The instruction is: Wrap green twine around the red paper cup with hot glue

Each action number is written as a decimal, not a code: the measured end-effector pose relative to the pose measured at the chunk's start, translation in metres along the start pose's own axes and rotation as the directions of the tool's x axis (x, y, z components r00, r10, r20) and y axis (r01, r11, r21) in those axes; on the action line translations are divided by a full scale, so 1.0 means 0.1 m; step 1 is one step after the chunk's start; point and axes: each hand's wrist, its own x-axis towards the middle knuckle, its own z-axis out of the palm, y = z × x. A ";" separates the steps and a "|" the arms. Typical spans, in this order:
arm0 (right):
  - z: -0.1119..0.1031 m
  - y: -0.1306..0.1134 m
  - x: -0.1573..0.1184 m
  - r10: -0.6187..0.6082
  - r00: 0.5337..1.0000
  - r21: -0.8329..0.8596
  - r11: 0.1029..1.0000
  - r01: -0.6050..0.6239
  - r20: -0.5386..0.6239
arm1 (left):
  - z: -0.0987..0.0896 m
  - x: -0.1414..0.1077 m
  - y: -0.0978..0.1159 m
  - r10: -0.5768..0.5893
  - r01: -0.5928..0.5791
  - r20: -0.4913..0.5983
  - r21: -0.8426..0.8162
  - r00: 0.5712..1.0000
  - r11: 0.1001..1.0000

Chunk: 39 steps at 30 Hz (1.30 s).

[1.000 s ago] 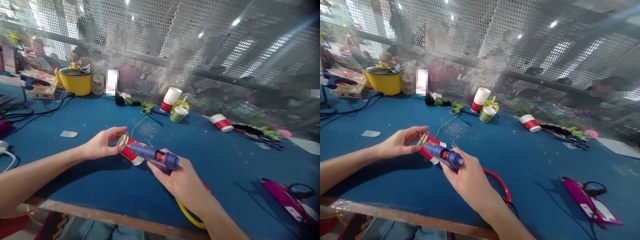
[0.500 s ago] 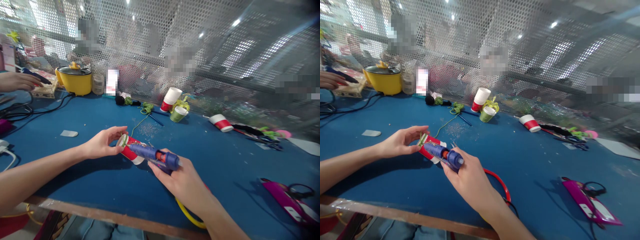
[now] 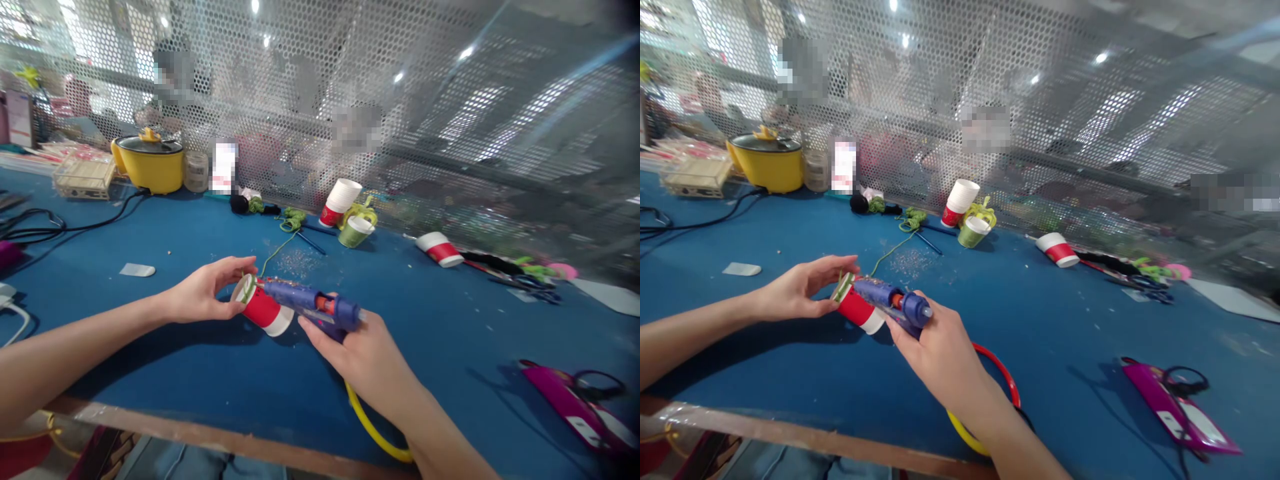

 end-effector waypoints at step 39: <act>-0.02 -0.07 -0.10 0.080 0.991 0.036 0.996 -0.084 0.107 | -0.01 0.00 0.00 -0.008 0.008 -0.003 0.003 1.000 1.000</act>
